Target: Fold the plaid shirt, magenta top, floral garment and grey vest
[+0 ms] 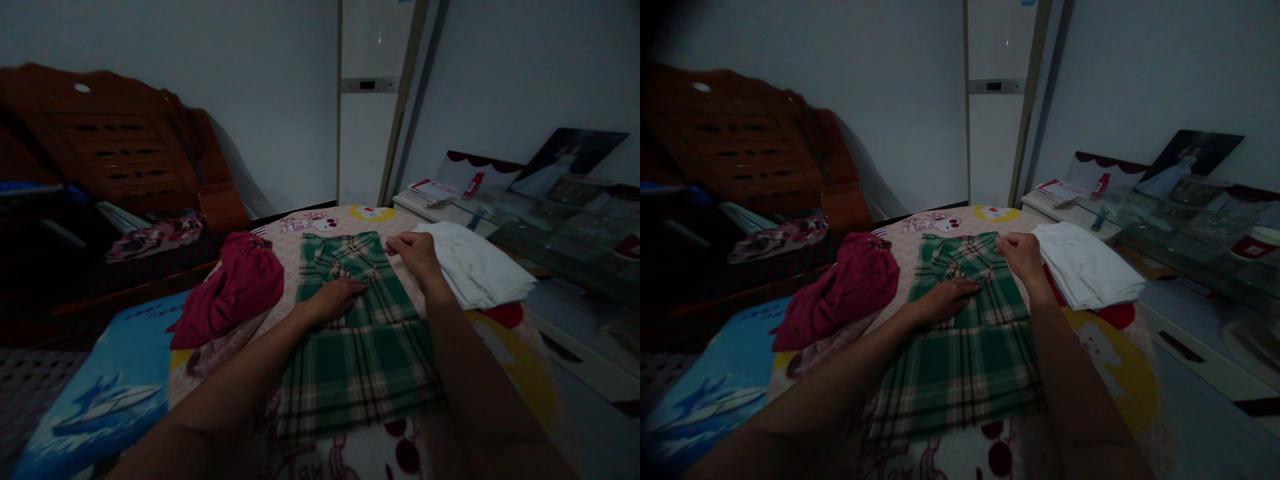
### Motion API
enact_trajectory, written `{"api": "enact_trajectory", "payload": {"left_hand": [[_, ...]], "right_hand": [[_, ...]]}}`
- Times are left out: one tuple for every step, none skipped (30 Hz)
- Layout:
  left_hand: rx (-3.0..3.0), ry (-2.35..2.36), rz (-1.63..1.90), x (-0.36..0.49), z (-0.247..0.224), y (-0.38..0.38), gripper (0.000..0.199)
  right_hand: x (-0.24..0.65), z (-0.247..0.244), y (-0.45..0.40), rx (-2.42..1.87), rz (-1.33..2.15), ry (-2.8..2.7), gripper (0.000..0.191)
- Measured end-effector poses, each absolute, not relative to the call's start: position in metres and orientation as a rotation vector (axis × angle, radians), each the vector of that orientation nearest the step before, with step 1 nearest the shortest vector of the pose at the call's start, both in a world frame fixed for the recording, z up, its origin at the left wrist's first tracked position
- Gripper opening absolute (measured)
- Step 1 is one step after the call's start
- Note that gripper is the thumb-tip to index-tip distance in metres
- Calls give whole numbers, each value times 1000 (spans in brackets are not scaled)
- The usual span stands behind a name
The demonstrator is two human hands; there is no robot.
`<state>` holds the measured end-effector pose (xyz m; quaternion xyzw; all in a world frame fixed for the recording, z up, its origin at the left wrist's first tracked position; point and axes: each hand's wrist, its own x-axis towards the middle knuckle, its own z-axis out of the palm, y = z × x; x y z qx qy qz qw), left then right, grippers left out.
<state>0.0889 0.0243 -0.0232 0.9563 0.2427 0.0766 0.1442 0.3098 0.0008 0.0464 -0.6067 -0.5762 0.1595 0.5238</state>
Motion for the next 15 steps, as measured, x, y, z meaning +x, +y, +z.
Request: {"api": "enact_trajectory", "payload": {"left_hand": [[2746, 705, 238, 87, -25, 26, 47], [2739, 704, 250, 86, -27, 27, 47], [2736, 702, 258, 85, -28, 29, 47], [2735, 699, 262, 85, -30, 30, 48], [2734, 695, 264, 85, -32, 31, 48], [2732, 691, 267, 86, -34, 32, 48], [2730, 687, 272, 86, -36, 33, 48], [2726, 683, 279, 85, -38, 34, 48], [2719, 680, 291, 85, -40, 35, 48], [2708, 672, 303, 84, -41, 35, 48], [2692, 657, 311, 83, -41, 36, 49], [2670, 640, 317, 81, -39, 37, 49], [2641, 625, 323, 80, -36, 38, 49], [2609, 617, 331, 78, -32, 39, 48], [2576, 622, 344, 76, -26, 41, 46]], "right_hand": [[311, 50, -2, -1466, 393, -1392, 24], [311, 53, -4, -1477, 404, -1409, 24], [312, 57, -7, -1485, 413, -1426, 23], [313, 60, -10, -1491, 418, -1442, 23], [314, 63, -12, -1494, 416, -1457, 23], [315, 66, -15, -1493, 407, -1472, 23], [316, 69, -18, -1487, 391, -1487, 23], [316, 72, -21, -1479, 372, -1503, 23], [317, 75, -24, -1468, 354, -1517, 23], [317, 79, -27, -1456, 341, -1529, 23], [316, 82, -30, -1446, 334, -1538, 23], [315, 86, -33, -1438, 335, -1547, 22], [314, 90, -36, -1433, 343, -1559, 21], [312, 93, -39, -1431, 354, -1573, 20], [311, 95, -41, -1431, 365, -1593, 19]]}}
